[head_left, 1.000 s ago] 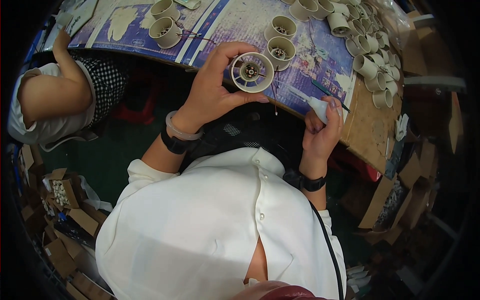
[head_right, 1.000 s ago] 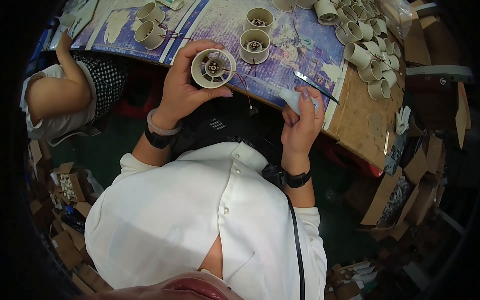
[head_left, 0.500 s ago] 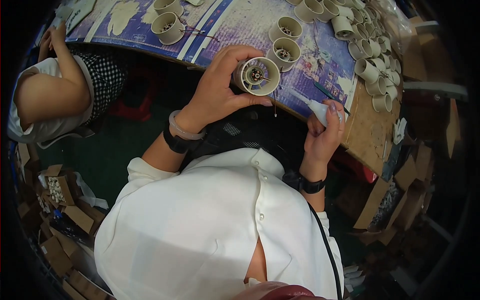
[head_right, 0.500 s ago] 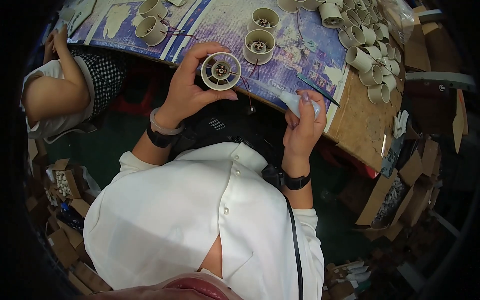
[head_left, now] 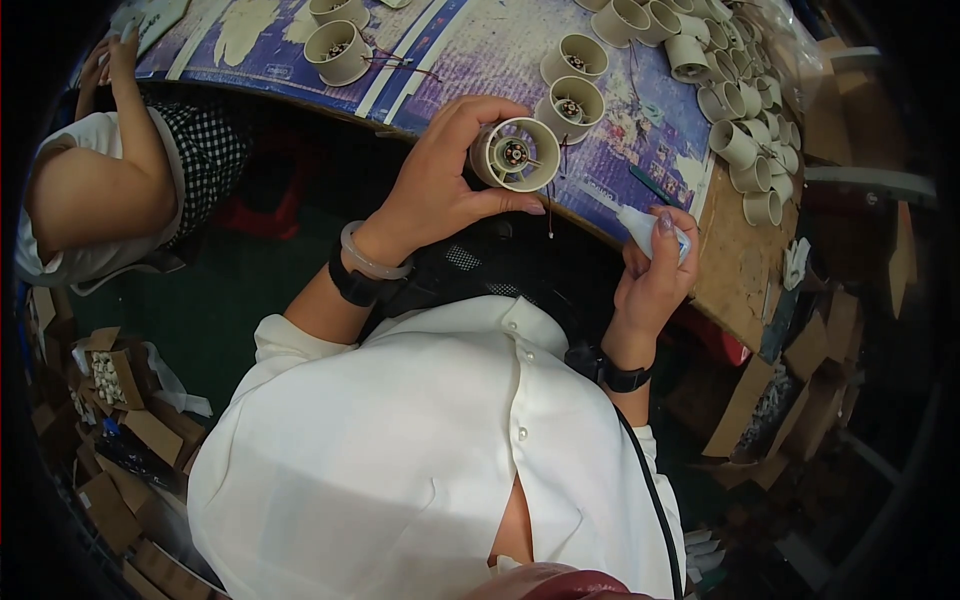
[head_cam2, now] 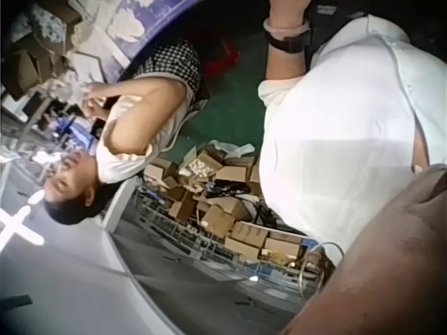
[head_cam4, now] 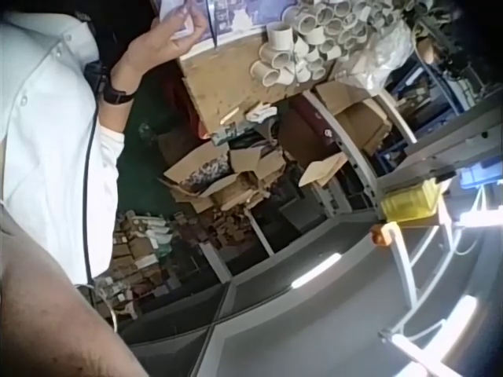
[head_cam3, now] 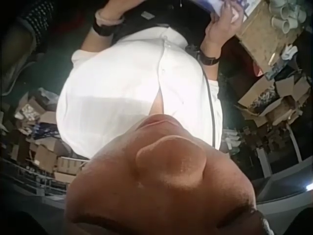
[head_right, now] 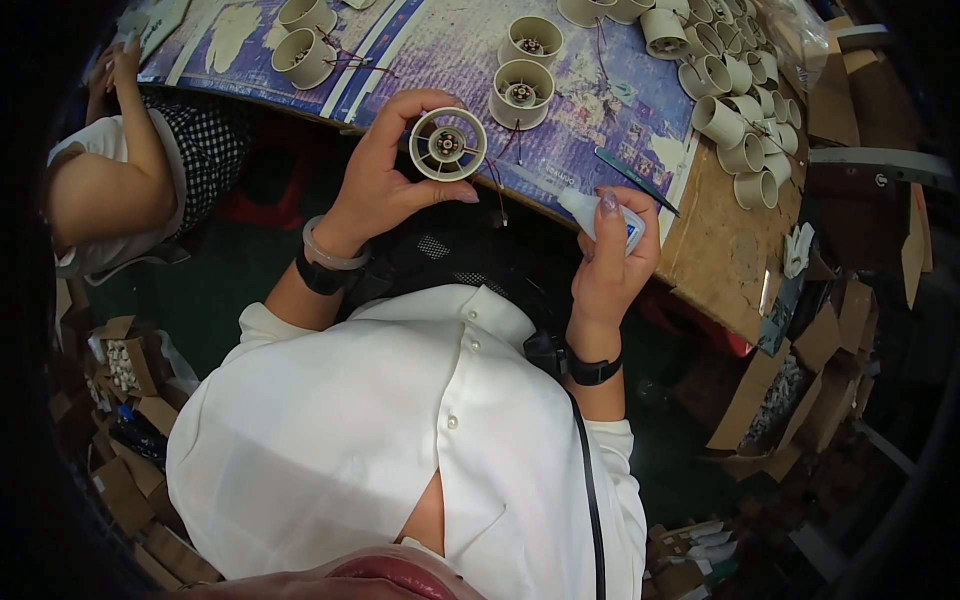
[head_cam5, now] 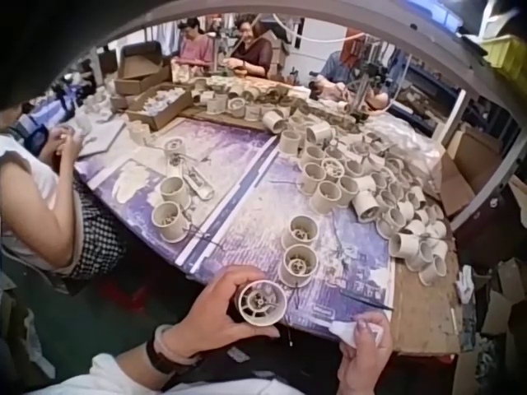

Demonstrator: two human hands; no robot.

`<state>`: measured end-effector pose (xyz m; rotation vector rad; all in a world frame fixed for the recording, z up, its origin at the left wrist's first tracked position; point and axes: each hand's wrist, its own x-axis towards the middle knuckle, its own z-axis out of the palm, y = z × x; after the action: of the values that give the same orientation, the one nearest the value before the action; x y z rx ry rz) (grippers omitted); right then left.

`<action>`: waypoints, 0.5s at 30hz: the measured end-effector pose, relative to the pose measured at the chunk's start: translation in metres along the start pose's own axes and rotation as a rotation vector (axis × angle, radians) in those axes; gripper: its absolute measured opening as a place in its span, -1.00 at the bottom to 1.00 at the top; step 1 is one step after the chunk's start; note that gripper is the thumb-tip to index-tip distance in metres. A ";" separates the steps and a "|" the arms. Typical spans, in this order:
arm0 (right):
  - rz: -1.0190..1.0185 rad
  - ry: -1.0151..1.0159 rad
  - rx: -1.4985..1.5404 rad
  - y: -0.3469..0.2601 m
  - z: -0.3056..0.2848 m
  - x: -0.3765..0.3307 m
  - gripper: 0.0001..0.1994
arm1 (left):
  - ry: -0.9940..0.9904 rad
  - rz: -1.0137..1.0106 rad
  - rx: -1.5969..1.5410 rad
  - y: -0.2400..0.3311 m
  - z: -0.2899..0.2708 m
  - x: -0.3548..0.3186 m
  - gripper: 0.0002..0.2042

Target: Manually assemble and inspect small cylindrical components using a thin hand tool.

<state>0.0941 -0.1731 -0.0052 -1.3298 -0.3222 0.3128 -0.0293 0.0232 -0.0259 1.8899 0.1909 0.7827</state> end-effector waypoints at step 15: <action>-0.021 -0.004 -0.016 -0.007 0.000 -0.001 -0.85 | -0.018 -0.014 0.013 0.003 0.000 0.001 -0.28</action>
<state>0.0934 -0.1746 0.0019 -1.3405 -0.3423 0.2964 -0.0292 0.0219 -0.0226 1.9056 0.1983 0.7566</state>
